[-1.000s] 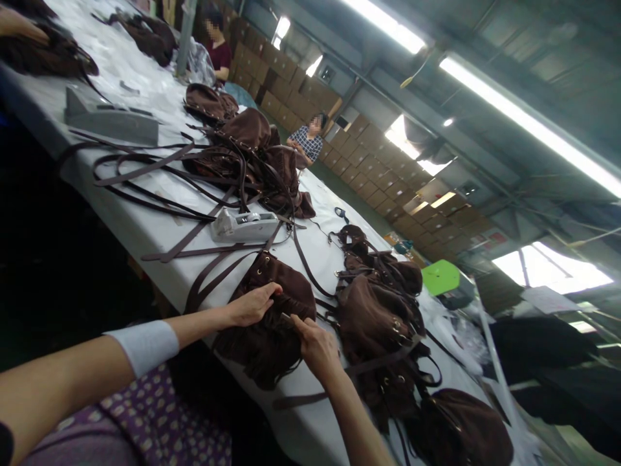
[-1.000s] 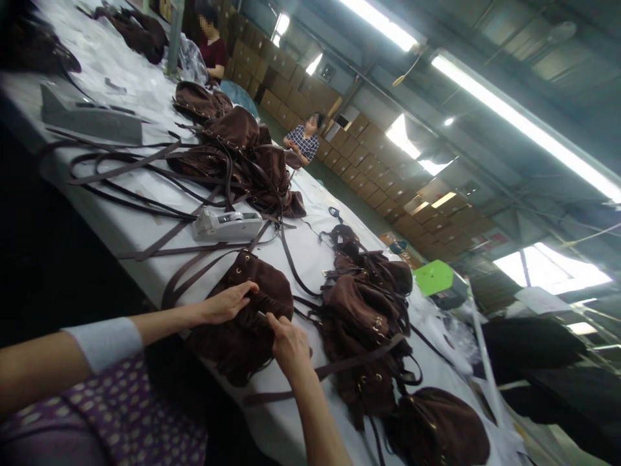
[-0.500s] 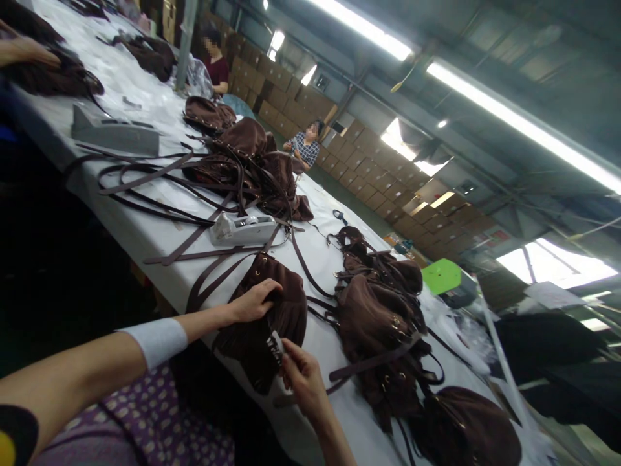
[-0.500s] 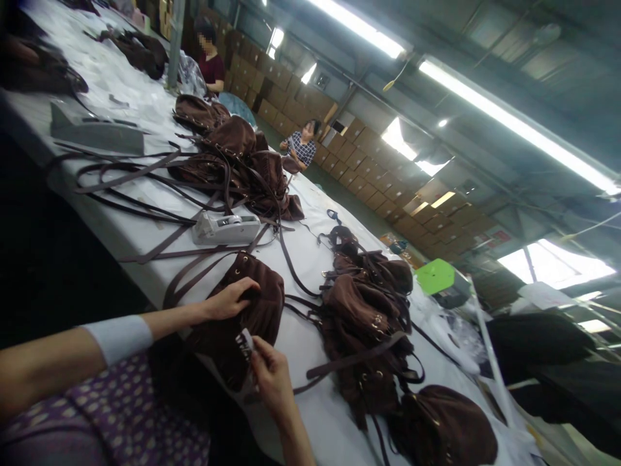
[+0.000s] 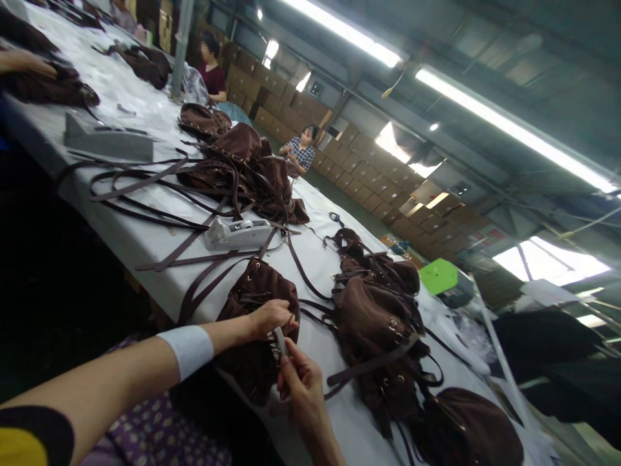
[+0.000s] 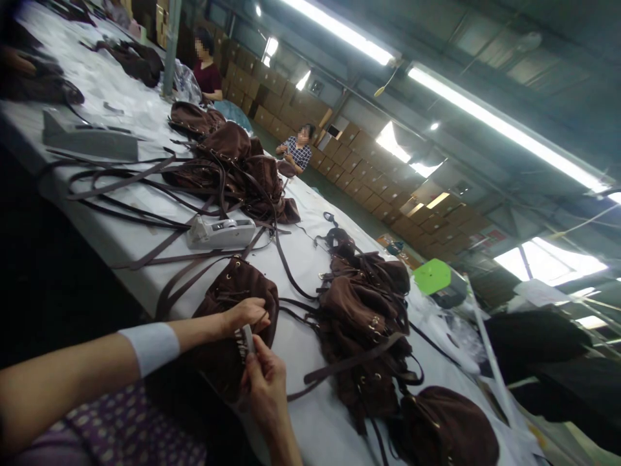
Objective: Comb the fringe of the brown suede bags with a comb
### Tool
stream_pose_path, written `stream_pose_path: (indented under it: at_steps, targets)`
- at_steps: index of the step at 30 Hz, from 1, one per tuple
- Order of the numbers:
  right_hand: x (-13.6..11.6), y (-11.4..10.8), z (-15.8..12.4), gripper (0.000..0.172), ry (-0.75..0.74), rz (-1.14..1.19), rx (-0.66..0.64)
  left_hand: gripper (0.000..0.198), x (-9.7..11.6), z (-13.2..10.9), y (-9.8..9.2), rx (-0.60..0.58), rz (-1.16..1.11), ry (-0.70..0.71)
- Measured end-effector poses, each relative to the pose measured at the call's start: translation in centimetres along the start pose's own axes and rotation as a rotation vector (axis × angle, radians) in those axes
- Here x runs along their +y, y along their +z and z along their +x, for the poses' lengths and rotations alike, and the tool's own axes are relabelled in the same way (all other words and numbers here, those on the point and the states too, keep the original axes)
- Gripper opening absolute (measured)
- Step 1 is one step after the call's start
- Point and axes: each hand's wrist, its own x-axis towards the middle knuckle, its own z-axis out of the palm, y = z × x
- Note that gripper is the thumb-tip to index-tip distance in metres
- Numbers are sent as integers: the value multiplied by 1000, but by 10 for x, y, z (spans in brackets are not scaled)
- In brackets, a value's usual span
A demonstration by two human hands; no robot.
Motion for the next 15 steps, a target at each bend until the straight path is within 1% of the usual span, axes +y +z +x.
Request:
stream_pose_path:
  at_steps: [3, 5, 7, 9, 12, 13, 14, 15]
  targets:
    - [1, 3, -6, 68, 53, 36, 18, 47, -3, -2, 8, -16, 9, 4]
    - [1, 3, -8, 72, 85, 59, 23, 47, -3, -4, 10, -33, 9, -7]
    - [-1, 5, -12, 72, 95, 56, 35, 45, -4, -5, 9, -55, -1, -21]
    - [-1, 9, -19, 68, 87, 20, -7, 42, -8, -2, 5, -74, -14, -51]
    - [2, 16, -38, 58, 5, -81, -170, 39, -21, 8, -2, -70, -23, -151]
    - [5, 15, -44, 55, -26, -130, -196, 40, -24, 11, -5, -67, -26, -181]
    - [7, 12, -50, 52, -49, -182, -178, 41, -26, 14, -8, -66, -32, -199]
    - [9, 6, -53, 50, -60, -235, -114, 43, -26, 16, -12, -70, -40, -203]
